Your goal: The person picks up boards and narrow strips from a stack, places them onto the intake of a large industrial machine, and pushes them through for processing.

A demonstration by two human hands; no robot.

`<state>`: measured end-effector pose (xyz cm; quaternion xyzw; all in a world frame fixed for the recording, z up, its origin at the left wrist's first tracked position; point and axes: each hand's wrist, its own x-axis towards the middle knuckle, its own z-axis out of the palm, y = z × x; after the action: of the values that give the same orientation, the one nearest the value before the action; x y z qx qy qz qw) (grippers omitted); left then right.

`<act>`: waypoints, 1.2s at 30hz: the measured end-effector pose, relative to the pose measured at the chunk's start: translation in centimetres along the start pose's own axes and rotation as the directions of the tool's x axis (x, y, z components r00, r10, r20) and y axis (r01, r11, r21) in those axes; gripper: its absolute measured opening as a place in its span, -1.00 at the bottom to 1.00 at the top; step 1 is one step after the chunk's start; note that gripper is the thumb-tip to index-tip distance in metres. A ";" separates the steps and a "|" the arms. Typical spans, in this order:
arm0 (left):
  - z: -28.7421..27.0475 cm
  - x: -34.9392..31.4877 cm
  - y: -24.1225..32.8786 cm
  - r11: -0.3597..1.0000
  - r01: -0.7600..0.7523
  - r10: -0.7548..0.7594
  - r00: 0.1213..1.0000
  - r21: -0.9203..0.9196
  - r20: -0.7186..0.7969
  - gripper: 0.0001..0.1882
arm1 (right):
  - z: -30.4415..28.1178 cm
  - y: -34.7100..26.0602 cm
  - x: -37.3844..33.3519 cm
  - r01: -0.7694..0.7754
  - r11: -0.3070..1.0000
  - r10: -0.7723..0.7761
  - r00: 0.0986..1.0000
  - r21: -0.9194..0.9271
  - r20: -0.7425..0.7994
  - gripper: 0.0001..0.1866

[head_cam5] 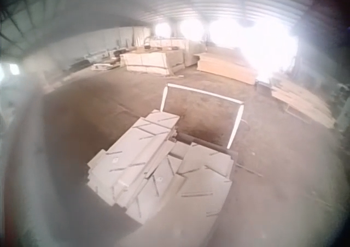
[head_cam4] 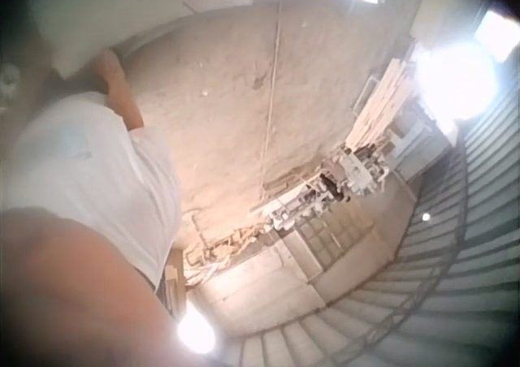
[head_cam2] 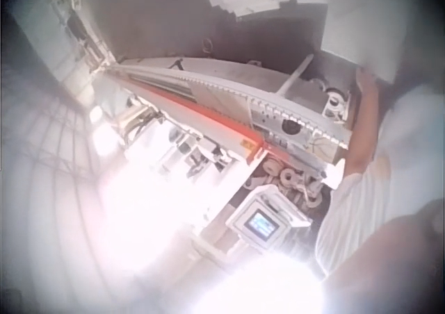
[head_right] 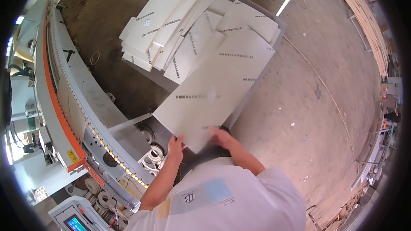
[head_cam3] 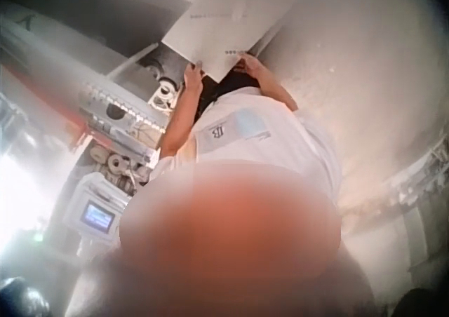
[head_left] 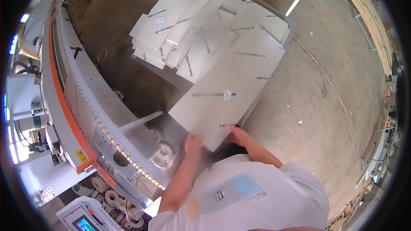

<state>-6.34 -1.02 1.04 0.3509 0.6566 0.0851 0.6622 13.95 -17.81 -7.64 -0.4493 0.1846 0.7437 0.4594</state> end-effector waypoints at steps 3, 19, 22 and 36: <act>-6.5 -4.3 -2.9 1.000 0.020 -0.021 0.994 -0.009 -0.107 -0.74 | -2.9 -3.5 -0.4 0.300 0.929 -0.276 0.952 0.215 -0.136 -0.46; -22.9 -21.0 -11.6 0.979 -0.204 0.143 0.576 0.027 -0.805 -0.68 | 0.6 -0.7 2.7 0.157 0.987 -0.141 0.824 -0.019 -0.548 -0.55; -24.8 -24.4 -15.7 0.949 -0.292 0.054 0.522 -0.119 -0.851 -0.69 | 5.5 -0.5 -0.7 0.126 0.982 -0.180 0.862 -0.143 -0.473 -0.54; -18.1 -38.6 -39.9 0.524 -0.590 -0.662 0.173 -0.615 -0.730 -0.64 | 30.3 9.7 -2.2 0.162 0.467 0.040 0.978 -0.869 0.204 -0.68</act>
<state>-41.84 -46.30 11.24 -0.1897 0.7827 0.5753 0.1433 -8.96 -3.09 8.89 -0.5525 -0.2868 0.7555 0.2043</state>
